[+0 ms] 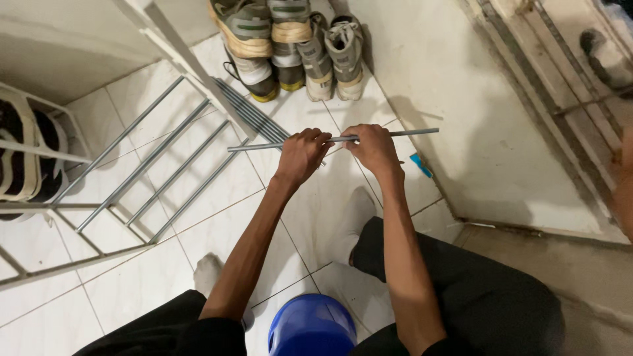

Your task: The person assembles a white plastic shoe rack by inserting metal rods into the side frames. They pick up rods one at a time and slide them into the designated slots on both sides of the rack, gradually building the shelving structure.

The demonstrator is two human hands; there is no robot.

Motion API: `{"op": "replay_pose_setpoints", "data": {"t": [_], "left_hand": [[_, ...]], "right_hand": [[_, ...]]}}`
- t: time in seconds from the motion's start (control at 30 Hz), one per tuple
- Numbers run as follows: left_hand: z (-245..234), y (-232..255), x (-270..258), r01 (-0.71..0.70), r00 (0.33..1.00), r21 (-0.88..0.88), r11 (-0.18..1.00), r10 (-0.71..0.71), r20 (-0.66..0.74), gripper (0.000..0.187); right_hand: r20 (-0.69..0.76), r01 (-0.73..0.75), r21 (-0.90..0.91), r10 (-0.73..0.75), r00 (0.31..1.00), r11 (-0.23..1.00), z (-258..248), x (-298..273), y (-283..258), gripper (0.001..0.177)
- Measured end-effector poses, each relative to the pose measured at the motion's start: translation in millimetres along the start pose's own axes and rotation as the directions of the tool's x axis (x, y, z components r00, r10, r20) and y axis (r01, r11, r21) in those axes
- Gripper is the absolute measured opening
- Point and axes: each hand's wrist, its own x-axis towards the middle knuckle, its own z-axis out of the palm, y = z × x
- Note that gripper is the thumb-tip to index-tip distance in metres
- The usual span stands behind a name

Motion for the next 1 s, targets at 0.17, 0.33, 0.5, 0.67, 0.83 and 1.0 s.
{"op": "replay_pose_setpoints", "data": {"t": [0.17, 0.33, 0.5, 0.67, 0.83, 1.0], "left_hand": [[-32.2, -12.5, -24.5, 0.009, 0.995, -0.041, 0.999, -0.013, -0.094, 0.020], [-65.9, -28.8, -61.1, 0.133, 0.987, 0.048, 0.990, -0.128, -0.102, 0.012], [-105.1, -48.6, -109.5, 0.233, 0.960, 0.101, 0.967, -0.212, -0.181, 0.013], [-142.0, -69.7, -169.1, 0.371, 0.904, 0.154, 0.916, -0.317, -0.287, 0.016], [-164.3, -87.2, -219.3, 0.461, 0.842, 0.133, 0.877, -0.385, -0.376, 0.016], [-167.5, -104.4, -251.2, 0.519, 0.797, 0.115, 0.847, -0.431, -0.422, 0.015]], "right_hand": [[0.075, -0.002, 0.046, -0.001, 0.997, 0.999, 11.5, 2.6, -39.4, 0.022], [0.121, 0.107, 0.054, -0.113, 0.986, 0.993, 39.2, 9.2, -78.9, 0.025], [0.194, 0.198, 0.046, -0.203, 0.960, 0.979, 80.8, 15.3, -126.6, 0.031], [0.195, 0.375, 0.092, -0.386, 0.902, 0.923, 130.3, 13.6, -179.0, 0.025], [0.218, 0.475, 0.069, -0.478, 0.851, 0.877, 170.6, 12.0, -217.8, 0.019], [0.223, 0.614, 0.043, -0.607, 0.763, 0.788, 202.0, 14.9, -244.3, 0.016]]}}
